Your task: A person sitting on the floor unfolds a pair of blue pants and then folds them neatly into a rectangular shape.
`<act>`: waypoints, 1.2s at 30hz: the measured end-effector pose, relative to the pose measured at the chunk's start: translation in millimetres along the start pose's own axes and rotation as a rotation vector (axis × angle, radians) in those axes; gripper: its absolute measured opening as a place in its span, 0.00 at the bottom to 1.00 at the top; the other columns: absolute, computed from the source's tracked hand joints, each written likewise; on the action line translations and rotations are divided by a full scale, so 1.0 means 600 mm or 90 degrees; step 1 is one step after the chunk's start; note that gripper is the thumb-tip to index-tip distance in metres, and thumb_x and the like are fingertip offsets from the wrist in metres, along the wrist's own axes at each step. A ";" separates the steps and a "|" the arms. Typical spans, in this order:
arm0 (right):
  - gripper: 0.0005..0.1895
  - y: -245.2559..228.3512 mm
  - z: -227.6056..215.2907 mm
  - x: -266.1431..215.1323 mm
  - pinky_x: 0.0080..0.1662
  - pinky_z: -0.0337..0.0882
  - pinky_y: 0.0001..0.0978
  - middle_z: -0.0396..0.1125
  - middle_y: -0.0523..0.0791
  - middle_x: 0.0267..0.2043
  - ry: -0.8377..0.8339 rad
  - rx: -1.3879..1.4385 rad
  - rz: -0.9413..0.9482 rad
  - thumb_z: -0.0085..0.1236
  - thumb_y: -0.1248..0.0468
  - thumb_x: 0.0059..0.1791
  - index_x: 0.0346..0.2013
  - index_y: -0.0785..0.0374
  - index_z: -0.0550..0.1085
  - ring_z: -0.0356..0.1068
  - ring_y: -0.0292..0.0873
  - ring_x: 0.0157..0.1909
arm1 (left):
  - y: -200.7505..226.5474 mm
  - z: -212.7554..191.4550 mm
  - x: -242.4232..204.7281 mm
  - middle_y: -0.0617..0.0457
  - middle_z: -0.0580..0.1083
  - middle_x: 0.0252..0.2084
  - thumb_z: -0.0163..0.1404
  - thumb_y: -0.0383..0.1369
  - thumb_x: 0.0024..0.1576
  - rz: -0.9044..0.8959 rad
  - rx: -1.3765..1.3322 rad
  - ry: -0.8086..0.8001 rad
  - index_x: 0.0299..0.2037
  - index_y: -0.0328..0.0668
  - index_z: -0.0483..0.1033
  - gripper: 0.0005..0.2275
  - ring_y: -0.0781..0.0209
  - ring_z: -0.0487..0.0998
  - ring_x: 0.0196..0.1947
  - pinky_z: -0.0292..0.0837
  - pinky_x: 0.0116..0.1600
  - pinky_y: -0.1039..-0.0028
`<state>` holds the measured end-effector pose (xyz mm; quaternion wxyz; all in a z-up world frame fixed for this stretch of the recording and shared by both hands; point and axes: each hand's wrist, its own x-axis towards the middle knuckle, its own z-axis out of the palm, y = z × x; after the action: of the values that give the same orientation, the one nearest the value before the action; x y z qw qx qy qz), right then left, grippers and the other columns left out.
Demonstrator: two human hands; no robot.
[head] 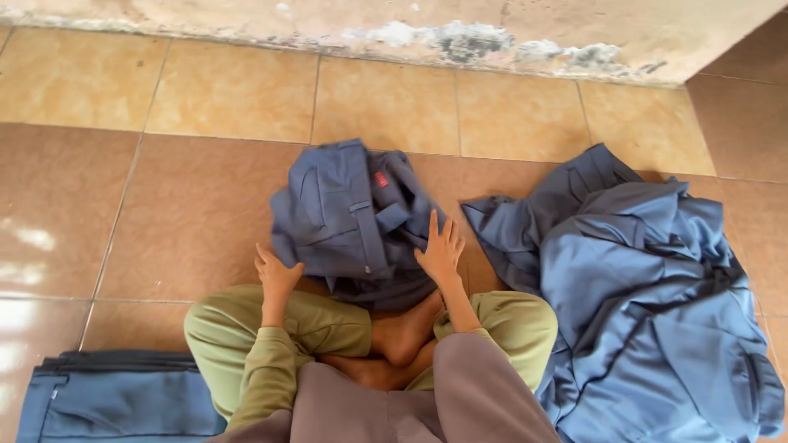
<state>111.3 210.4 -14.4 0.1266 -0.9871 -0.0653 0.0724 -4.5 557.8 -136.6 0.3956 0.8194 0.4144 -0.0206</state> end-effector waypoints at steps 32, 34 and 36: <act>0.41 0.165 0.225 0.069 0.73 0.39 0.60 0.40 0.58 0.79 -0.076 0.012 0.056 0.56 0.56 0.48 0.73 0.59 0.51 0.44 0.60 0.78 | -0.074 0.004 0.074 0.25 0.54 0.67 0.49 0.27 0.53 -0.143 -0.722 -0.162 0.71 0.33 0.58 0.32 0.26 0.61 0.64 0.66 0.59 0.37; 0.43 0.137 0.225 0.074 0.73 0.36 0.62 0.38 0.56 0.80 -0.081 -0.016 0.093 0.58 0.58 0.46 0.73 0.56 0.50 0.40 0.59 0.79 | -0.085 0.032 0.084 0.26 0.54 0.67 0.47 0.25 0.51 -0.137 -0.745 -0.148 0.72 0.36 0.56 0.33 0.26 0.60 0.65 0.66 0.58 0.35; 0.34 0.077 0.205 0.065 0.58 0.65 0.57 0.63 0.44 0.63 0.150 -0.009 0.054 0.63 0.58 0.39 0.61 0.47 0.68 0.64 0.55 0.63 | -0.094 0.063 0.098 0.26 0.52 0.71 0.43 0.23 0.51 -0.128 -0.698 -0.131 0.75 0.42 0.51 0.35 0.24 0.54 0.70 0.60 0.64 0.31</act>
<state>135.2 201.5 -149.2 0.1233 -0.9916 -0.0085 -0.0388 6.1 591.1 -219.1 0.7979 0.4440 0.3997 0.0802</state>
